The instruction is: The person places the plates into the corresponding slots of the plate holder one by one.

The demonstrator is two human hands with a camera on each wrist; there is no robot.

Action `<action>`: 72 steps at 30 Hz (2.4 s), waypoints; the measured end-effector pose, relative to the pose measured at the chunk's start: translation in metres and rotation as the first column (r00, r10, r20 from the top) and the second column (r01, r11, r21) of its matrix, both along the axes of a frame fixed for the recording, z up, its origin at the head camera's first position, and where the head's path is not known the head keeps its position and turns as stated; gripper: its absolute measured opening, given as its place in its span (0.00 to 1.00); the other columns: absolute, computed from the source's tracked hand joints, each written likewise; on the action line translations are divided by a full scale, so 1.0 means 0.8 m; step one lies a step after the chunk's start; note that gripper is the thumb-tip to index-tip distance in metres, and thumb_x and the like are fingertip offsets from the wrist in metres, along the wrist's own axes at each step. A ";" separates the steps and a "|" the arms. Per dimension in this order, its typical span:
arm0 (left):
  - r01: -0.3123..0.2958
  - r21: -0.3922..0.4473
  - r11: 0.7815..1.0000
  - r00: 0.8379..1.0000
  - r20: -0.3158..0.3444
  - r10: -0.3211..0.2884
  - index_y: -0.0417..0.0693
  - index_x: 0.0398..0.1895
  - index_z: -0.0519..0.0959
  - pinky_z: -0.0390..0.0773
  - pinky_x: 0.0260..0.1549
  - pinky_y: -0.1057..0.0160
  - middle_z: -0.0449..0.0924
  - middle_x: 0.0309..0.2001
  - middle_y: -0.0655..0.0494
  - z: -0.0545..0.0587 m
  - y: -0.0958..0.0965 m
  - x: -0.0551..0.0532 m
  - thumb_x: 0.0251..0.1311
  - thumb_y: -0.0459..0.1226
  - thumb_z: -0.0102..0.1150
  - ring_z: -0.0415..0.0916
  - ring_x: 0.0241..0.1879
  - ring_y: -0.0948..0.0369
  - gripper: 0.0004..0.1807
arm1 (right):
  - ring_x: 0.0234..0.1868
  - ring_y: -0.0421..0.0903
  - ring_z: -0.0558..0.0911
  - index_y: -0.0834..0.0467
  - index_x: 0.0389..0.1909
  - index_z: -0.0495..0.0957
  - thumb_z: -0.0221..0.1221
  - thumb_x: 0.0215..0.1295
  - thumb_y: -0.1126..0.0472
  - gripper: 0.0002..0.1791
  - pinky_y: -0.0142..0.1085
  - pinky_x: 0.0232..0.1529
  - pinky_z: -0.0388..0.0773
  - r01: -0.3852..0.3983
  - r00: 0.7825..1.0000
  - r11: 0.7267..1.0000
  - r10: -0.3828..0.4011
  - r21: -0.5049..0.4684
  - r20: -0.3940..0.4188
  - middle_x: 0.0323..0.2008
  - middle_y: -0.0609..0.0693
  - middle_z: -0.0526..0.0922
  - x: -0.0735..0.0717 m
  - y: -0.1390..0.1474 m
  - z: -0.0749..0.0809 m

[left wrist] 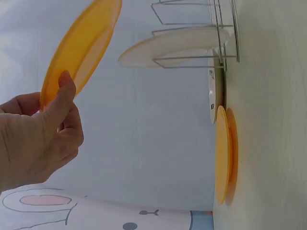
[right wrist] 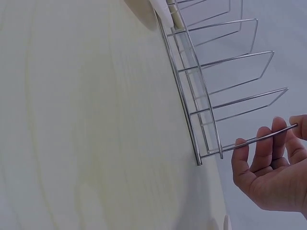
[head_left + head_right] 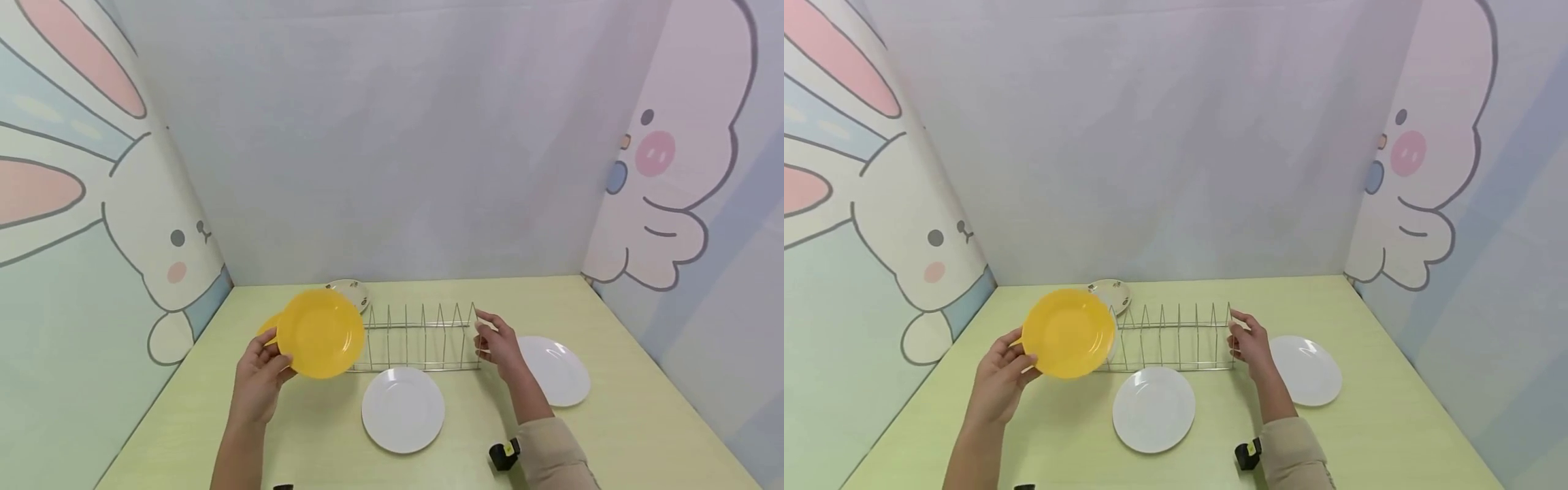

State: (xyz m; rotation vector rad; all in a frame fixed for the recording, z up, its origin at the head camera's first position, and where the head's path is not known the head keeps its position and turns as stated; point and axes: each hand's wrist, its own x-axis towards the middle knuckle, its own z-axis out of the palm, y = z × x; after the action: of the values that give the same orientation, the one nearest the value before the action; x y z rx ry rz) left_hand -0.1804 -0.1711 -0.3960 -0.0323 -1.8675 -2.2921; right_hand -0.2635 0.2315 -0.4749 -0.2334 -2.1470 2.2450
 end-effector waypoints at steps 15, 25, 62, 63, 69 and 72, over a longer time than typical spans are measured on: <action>-0.190 0.321 0.928 0.977 -0.026 0.209 0.46 0.57 0.62 0.77 0.36 0.64 0.67 0.44 0.46 -0.005 0.059 -0.027 0.59 0.21 0.50 0.71 0.40 0.57 0.24 | 0.24 0.45 0.71 0.54 0.65 0.64 0.51 0.69 0.57 0.24 0.38 0.29 0.74 -0.005 1.000 1.000 0.005 0.010 0.001 0.21 0.50 0.71 -0.005 -0.004 0.002; -0.256 0.333 0.907 0.954 -0.061 0.292 0.41 0.55 0.66 0.79 0.36 0.64 0.70 0.41 0.46 -0.020 0.083 -0.046 0.56 0.18 0.50 0.73 0.37 0.57 0.23 | 0.26 0.46 0.72 0.54 0.66 0.63 0.50 0.70 0.57 0.24 0.40 0.31 0.75 -0.003 1.000 1.000 0.003 0.014 0.011 0.23 0.51 0.71 -0.004 -0.002 0.002; -0.237 -0.140 0.961 0.971 -0.002 0.239 0.36 0.50 0.75 0.77 0.25 0.69 0.70 0.34 0.41 -0.062 0.108 -0.063 0.50 0.18 0.55 0.69 0.30 0.58 0.21 | 0.25 0.45 0.72 0.54 0.66 0.62 0.50 0.70 0.56 0.24 0.42 0.34 0.76 -0.005 1.000 1.000 0.005 0.010 0.016 0.22 0.50 0.72 0.002 -0.002 -0.001; -0.233 -0.165 0.959 0.972 -0.004 0.235 0.36 0.49 0.75 0.77 0.25 0.68 0.71 0.34 0.42 -0.062 0.107 -0.063 0.50 0.18 0.56 0.70 0.30 0.58 0.21 | 0.25 0.45 0.72 0.54 0.66 0.63 0.50 0.70 0.56 0.24 0.41 0.34 0.76 -0.005 1.000 1.000 0.005 0.007 0.017 0.22 0.50 0.72 0.003 -0.003 -0.001; -0.240 -0.347 0.907 0.967 -0.003 0.254 0.40 0.43 0.78 0.78 0.22 0.65 0.73 0.26 0.49 -0.065 0.101 -0.072 0.47 0.24 0.63 0.73 0.26 0.58 0.17 | 0.25 0.45 0.72 0.52 0.64 0.64 0.50 0.70 0.56 0.23 0.40 0.32 0.75 -0.005 1.000 1.000 0.005 -0.002 0.008 0.22 0.50 0.72 0.001 -0.003 0.000; -0.256 -0.416 0.872 0.960 -0.007 0.279 0.41 0.42 0.79 0.76 0.21 0.67 0.74 0.24 0.51 -0.068 0.101 -0.074 0.47 0.26 0.65 0.73 0.25 0.58 0.16 | 0.25 0.45 0.72 0.52 0.65 0.64 0.50 0.70 0.56 0.23 0.40 0.32 0.75 -0.011 1.000 1.000 0.011 -0.003 0.008 0.22 0.50 0.72 0.000 -0.003 0.001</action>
State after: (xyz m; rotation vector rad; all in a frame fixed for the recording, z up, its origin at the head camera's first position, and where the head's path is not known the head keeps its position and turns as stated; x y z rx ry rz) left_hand -0.2398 -0.0905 -0.4503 0.2190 -2.1947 -1.7018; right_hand -0.2632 0.2287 -0.4743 -0.2315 -2.1542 2.2567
